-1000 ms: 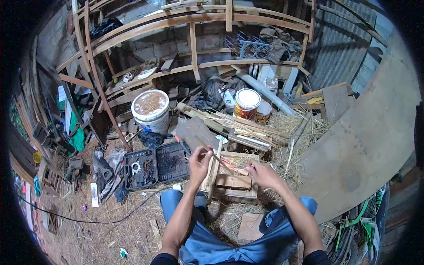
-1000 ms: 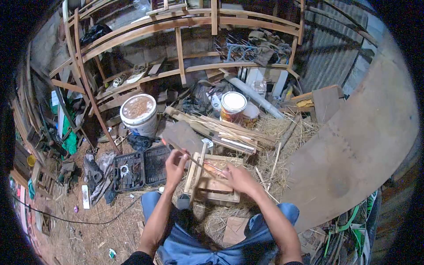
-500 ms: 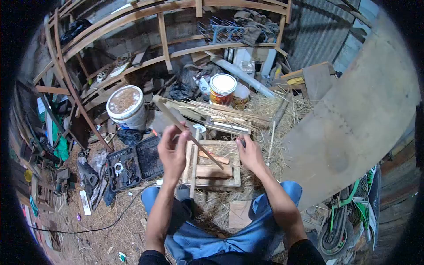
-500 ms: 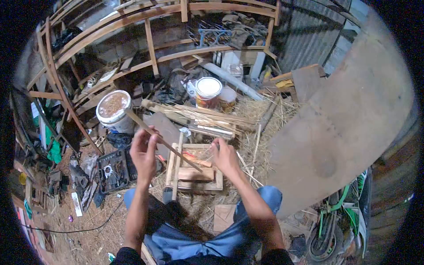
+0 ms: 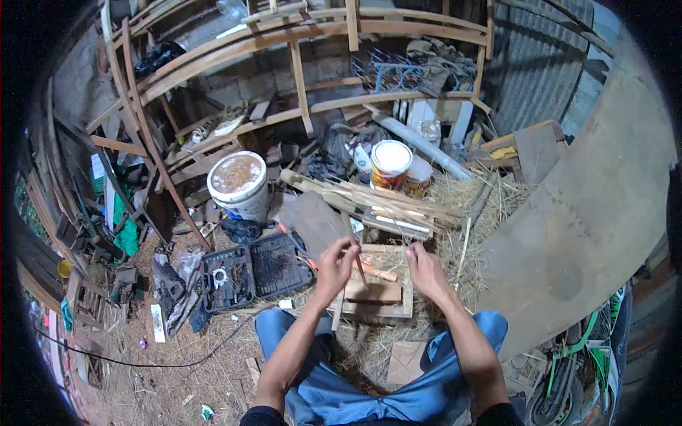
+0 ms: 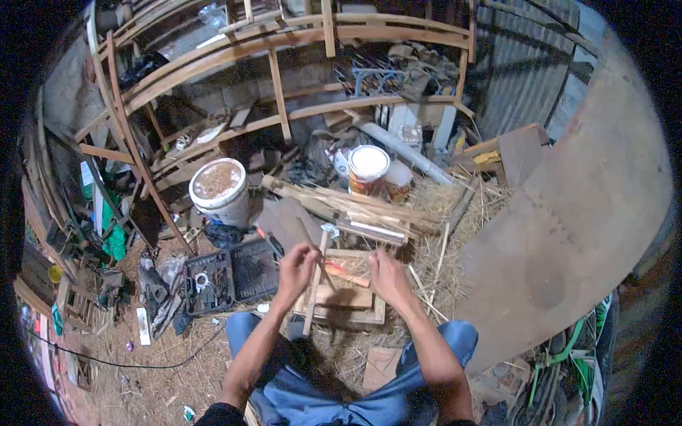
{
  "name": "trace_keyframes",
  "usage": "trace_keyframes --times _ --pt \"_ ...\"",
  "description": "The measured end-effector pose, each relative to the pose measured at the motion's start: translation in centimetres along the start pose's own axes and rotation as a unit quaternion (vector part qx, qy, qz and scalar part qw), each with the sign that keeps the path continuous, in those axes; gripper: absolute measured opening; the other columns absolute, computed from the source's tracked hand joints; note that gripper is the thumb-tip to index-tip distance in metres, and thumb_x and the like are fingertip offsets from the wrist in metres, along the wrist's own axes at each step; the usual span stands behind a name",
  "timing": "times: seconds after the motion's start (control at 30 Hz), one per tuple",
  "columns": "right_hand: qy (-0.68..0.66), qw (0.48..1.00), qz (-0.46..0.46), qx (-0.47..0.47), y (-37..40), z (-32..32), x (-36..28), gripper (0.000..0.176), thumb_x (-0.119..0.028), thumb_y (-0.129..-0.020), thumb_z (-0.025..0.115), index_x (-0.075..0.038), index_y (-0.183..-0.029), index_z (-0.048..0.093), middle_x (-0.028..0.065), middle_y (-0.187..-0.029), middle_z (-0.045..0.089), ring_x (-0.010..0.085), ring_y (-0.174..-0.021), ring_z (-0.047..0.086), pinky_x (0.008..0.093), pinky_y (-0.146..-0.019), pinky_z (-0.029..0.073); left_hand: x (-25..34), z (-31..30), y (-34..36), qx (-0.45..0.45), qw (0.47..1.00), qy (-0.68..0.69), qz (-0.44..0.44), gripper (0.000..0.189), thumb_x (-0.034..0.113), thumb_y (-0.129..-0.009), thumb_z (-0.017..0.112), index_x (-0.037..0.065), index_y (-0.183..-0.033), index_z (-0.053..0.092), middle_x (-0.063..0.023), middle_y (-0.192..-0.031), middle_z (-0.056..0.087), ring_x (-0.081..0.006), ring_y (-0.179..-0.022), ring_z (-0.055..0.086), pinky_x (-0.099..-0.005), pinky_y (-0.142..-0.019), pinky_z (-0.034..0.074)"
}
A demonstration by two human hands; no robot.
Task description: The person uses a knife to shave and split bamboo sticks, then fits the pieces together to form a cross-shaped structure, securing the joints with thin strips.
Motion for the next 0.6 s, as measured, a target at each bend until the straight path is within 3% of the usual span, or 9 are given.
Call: trace_keyframes --times 0.07,0.13,0.27,0.37,0.47,0.57,0.6 --pt "-0.021 0.999 -0.022 -0.008 0.0 0.6 0.3 0.015 -0.010 -0.090 0.044 0.001 -0.098 0.050 0.0264 -0.074 0.059 0.0454 -0.076 0.058 0.0479 -0.067 0.046 0.7 0.5 0.1 -0.011 0.999 -0.010 0.040 0.013 0.007 -0.087 0.058 -0.001 -0.098 0.058 -0.0126 -0.085 0.062 -0.0202 -0.075 0.063 -0.0292 -0.065 0.050" --pt "-0.031 0.998 -0.048 0.020 0.0 0.3 -0.5 0.014 -0.008 -0.089 0.042 0.001 -0.098 0.049 0.0271 -0.072 0.058 0.0458 -0.074 0.058 0.0488 -0.065 0.045 1.8 0.9 0.2 -0.001 0.998 -0.006 0.062 0.011 0.006 -0.087 0.058 -0.001 -0.096 0.059 -0.0116 -0.085 0.060 -0.0201 -0.073 0.061 -0.0283 -0.063 0.049" --pt "-0.018 0.998 0.040 -0.038 0.2 -0.1 -0.7 0.021 -0.015 -0.093 0.041 -0.002 -0.109 0.044 0.0288 -0.073 0.057 0.0455 -0.072 0.058 0.0498 -0.062 0.044 3.7 1.2 -0.6 -0.017 0.996 -0.032 0.085 0.011 0.006 -0.085 0.060 -0.001 -0.094 0.059 -0.0109 -0.084 0.059 -0.0182 -0.070 0.060 -0.0282 -0.062 0.049" --pt "-0.014 1.000 0.013 -0.014 0.1 -0.1 -0.2 0.022 -0.019 -0.094 0.042 -0.002 -0.106 0.046 0.0276 -0.076 0.058 0.0446 -0.074 0.058 0.0487 -0.064 0.044 5.0 1.4 -1.1 -0.024 0.996 -0.007 0.082 0.014 0.005 -0.081 0.064 0.000 -0.094 0.059 -0.0099 -0.084 0.060 -0.0176 -0.070 0.060 -0.0275 -0.060 0.050" --pt "-0.020 1.000 0.019 0.010 -0.1 -1.1 -1.2 0.023 -0.024 -0.095 0.042 -0.004 -0.101 0.051 0.0224 -0.070 0.061 0.0409 -0.067 0.061 0.0468 -0.061 0.046 5.8 1.5 -1.2 -0.031 0.995 -0.017 0.091 0.017 0.006 -0.080 0.066 0.000 -0.094 0.059 -0.0101 -0.084 0.060 -0.0169 -0.071 0.060 -0.0271 -0.060 0.050" --pt "-0.031 0.999 0.022 0.022 -0.2 -1.3 -1.4 0.024 -0.025 -0.094 0.046 -0.004 -0.102 0.053 0.0195 -0.074 0.063 0.0368 -0.070 0.063 0.0438 -0.061 0.047 4.4 2.1 -0.3 -0.062 0.995 -0.014 0.075 0.019 0.007 -0.080 0.068 -0.001 -0.094 0.058 -0.0098 -0.085 0.060 -0.0162 -0.074 0.060 -0.0268 -0.061 0.050" --pt "-0.105 0.994 0.006 0.029 -0.4 -1.3 -1.5 0.025 -0.026 -0.093 0.049 -0.004 -0.104 0.054 0.0155 -0.076 0.064 0.0311 -0.071 0.064 0.0402 -0.062 0.047 4.1 2.5 -0.4 -0.081 0.995 -0.007 0.054 0.020 0.007 -0.079 0.068 -0.001 -0.094 0.058 -0.0095 -0.085 0.060 -0.0159 -0.076 0.060 -0.0267 -0.062 0.050"
Point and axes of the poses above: each hand's wrist, its own y-axis away from the middle knuckle, its own z-axis out of the palm, x = y × z, the point moved 5 cm from there along -y, towards the middle knuckle
